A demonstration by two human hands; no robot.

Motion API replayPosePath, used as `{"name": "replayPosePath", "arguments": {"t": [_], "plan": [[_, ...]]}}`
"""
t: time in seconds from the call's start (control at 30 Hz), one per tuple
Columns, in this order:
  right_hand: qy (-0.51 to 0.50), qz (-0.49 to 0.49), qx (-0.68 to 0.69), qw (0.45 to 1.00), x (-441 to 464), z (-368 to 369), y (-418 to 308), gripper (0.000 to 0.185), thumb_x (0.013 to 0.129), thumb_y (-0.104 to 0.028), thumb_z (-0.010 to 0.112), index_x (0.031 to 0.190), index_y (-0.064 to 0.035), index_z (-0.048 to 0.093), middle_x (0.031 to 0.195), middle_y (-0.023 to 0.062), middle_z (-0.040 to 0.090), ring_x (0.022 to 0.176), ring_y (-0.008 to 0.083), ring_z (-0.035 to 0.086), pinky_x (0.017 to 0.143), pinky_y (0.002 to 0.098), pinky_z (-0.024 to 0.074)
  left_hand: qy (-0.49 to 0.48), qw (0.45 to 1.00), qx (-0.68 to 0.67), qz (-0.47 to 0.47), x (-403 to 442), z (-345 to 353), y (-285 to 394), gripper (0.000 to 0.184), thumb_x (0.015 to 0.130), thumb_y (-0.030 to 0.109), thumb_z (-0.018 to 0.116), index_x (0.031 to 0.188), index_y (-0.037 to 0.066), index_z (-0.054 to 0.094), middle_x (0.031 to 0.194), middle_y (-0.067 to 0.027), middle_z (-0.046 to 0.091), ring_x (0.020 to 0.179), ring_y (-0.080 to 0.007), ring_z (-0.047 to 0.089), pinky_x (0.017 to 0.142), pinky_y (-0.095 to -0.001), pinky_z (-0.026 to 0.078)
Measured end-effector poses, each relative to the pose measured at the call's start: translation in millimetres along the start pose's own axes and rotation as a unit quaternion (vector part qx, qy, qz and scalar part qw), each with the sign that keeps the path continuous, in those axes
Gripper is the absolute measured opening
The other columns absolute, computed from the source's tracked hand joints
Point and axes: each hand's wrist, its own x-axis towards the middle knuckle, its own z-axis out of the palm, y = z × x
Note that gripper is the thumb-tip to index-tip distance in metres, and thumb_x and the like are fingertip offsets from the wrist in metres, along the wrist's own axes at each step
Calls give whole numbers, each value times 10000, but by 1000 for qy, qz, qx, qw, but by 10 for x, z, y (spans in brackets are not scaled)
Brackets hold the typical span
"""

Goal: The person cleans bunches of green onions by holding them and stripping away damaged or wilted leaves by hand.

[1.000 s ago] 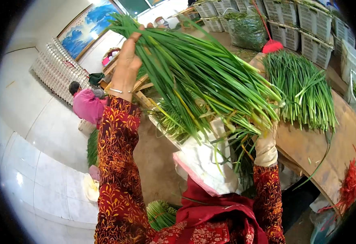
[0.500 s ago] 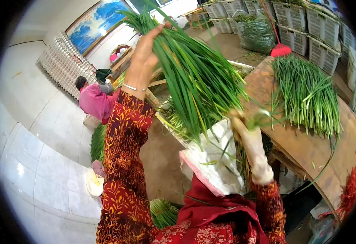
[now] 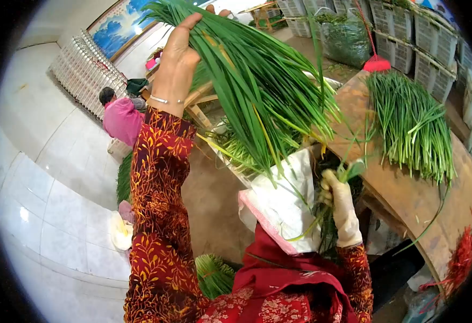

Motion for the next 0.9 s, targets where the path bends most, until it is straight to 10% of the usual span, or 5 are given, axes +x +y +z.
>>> {"name": "replayPosePath", "arguments": {"t": [0.3, 0.7, 0.8, 0.87, 0.9], "plan": [[55, -442, -522, 727, 68, 1048, -383, 335, 701, -214, 707, 994, -101, 589, 896, 82, 640, 781, 266, 620, 665, 340, 488, 84, 995, 60, 10, -127, 448, -158, 197, 847, 72, 504, 1013, -34, 495, 1059, -196, 560, 1033, -336, 535, 869, -497, 453], [46, -539, -362, 759, 306, 953, -497, 264, 718, 2, 633, 975, -52, 601, 887, 92, 632, 737, 171, 601, 625, 265, 485, 53, 998, 0, 23, -114, 487, -180, 179, 837, 55, 519, 1000, -9, 488, 1072, -222, 548, 1066, -359, 509, 883, -554, 415], [0, -446, -179, 877, 375, 947, -457, 278, 687, 14, 647, 950, -69, 610, 883, 85, 620, 737, 166, 595, 600, 260, 477, 88, 996, 28, 6, -152, 535, -155, 167, 823, 34, 521, 982, -10, 493, 990, -181, 570, 1052, -364, 517, 882, -531, 431], [87, -589, -419, 686, 436, 906, -481, 247, 696, 20, 640, 921, -79, 616, 879, 80, 608, 762, 165, 592, 592, 242, 477, 84, 996, 26, 6, -151, 533, -178, 172, 823, 32, 520, 985, -16, 489, 996, -175, 570, 1032, -368, 529, 875, -522, 442], [43, -531, -398, 747, 461, 899, -465, 243, 716, -1, 581, 948, -74, 595, 908, 101, 608, 747, 270, 603, 620, 314, 487, 82, 997, -4, 11, -144, 528, -186, 182, 831, 41, 517, 1000, -17, 484, 1038, -188, 559, 1042, -367, 522, 881, -526, 435]]}}
